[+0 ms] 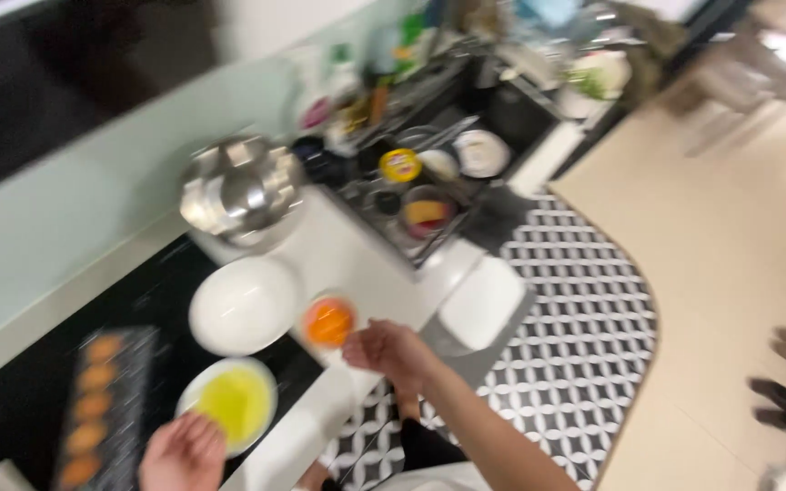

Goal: Cracking eggs and separating yolks from whites into separate bowls.

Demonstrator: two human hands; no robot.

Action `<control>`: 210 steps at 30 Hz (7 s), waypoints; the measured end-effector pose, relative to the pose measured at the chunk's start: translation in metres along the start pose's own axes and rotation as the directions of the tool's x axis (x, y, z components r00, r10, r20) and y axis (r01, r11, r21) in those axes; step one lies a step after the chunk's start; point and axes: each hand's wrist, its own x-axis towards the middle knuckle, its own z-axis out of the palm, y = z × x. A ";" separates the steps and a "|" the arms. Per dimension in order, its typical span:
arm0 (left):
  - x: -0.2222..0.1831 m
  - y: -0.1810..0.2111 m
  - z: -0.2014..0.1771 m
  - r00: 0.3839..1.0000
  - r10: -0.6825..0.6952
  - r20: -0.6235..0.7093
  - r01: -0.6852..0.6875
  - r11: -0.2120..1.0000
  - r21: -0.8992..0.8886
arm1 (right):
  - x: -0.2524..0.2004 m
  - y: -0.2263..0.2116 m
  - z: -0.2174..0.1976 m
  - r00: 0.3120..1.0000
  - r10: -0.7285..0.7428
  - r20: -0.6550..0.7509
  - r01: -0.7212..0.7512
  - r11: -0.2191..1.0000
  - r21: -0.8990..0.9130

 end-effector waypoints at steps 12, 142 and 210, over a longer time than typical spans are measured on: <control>0.221 -0.284 0.033 0.893 -0.253 0.371 0.289 0.956 -0.044 | -0.087 -0.182 -0.216 0.998 0.020 -0.068 0.005 0.934 0.357; 0.536 -0.483 0.476 0.984 -0.040 0.174 -0.105 -0.919 0.380 | 0.424 -0.426 -0.355 0.605 0.796 0.027 -0.721 0.562 -0.405; 0.490 -0.506 0.588 0.933 0.168 0.318 -0.166 -0.584 0.794 | 0.470 -0.684 -0.171 0.141 -0.557 0.818 0.557 -0.638 -0.531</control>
